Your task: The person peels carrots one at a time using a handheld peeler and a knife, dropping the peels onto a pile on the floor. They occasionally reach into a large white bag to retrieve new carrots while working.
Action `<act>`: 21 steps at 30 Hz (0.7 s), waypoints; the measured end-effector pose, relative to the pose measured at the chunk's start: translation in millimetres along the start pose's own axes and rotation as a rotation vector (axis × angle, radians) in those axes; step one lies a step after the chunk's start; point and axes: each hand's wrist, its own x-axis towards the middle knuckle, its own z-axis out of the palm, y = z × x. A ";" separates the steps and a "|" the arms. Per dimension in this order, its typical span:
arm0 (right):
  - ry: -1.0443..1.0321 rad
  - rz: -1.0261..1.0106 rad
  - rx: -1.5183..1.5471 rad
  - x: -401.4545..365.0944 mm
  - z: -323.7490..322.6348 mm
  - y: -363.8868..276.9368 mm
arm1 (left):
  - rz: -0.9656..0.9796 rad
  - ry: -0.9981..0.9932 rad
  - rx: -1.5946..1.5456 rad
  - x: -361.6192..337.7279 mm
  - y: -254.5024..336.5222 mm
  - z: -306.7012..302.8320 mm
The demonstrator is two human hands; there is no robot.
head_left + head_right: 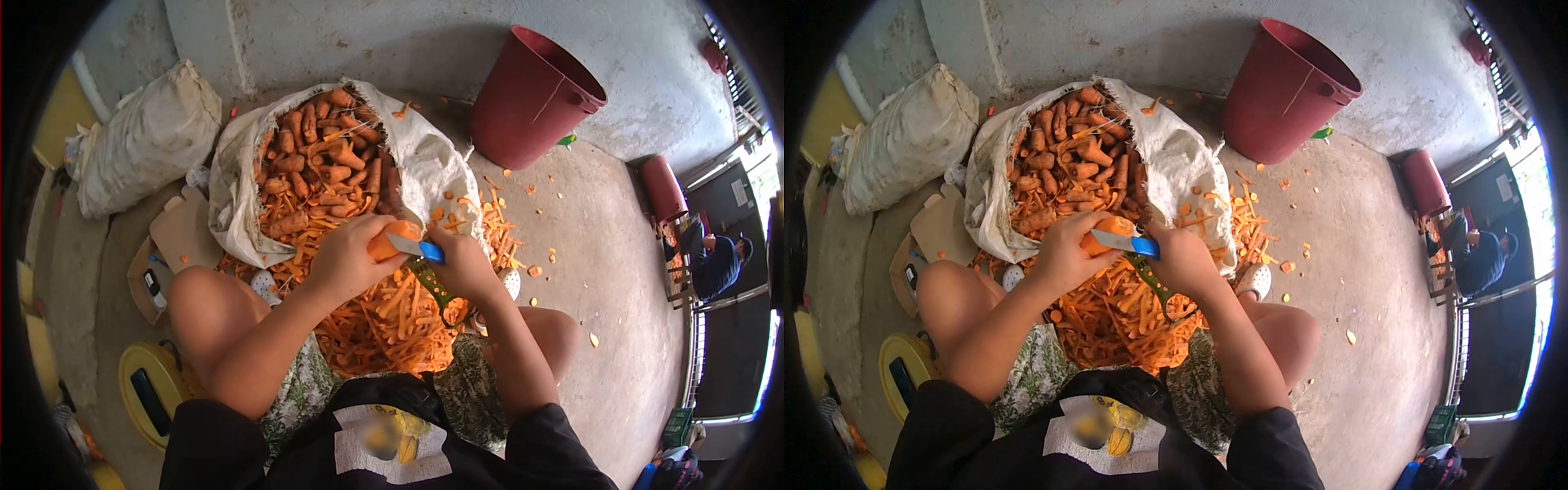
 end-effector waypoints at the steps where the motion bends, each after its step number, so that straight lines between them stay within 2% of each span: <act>1: -0.001 -0.002 -0.001 0.3 1.4 1.4 | 0.032 -0.033 0.012 0.1 5.3 -4.0; 3: 0.057 -0.036 0.058 0.4 5.0 5.3 | 0.064 -0.066 0.024 -0.6 5.2 -5.1; 7: 0.014 0.032 0.035 4.9 9.7 8.6 | 0.153 -0.022 -0.023 -4.1 -5.8 0.2; 9: 0.026 0.044 0.153 9.5 16.9 17.9 | 0.164 -0.011 -0.027 -4.6 0.3 -2.1; 10: 0.027 0.044 0.155 17.3 23.2 37.2 | 0.310 -0.082 -0.047 -6.6 12.5 -6.4; 11: -0.027 0.284 0.099 28.7 31.3 65.8 | 0.459 -0.162 -0.066 -8.2 21.3 -8.5; 12: -0.083 0.527 0.043 33.4 32.8 72.2 | 0.466 -0.174 -0.068 -10.3 26.1 -6.4; 13: -0.073 0.534 0.050 34.0 37.4 76.6 | 0.524 -0.185 -0.068 -10.5 30.6 -3.8; 14: -0.094 0.531 0.017 34.9 43.2 80.4 | 0.581 -0.193 -0.067 -10.0 32.3 -2.8; 16: -0.120 0.523 -0.015 37.6 63.3 87.1 | 0.559 -0.191 -0.026 -11.1 26.1 -3.9; 18: -0.183 0.400 0.355 39.5 100.5 105.0 | 0.454 -0.109 0.039 -9.4 22.2 -5.6; 20: -0.075 0.097 0.689 28.6 94.5 68.2 | 0.408 -0.103 -0.010 -8.3 22.8 -2.6; 21: -0.070 0.097 0.687 29.9 105.6 70.3 | 0.375 -0.114 -0.101 -7.8 19.5 1.8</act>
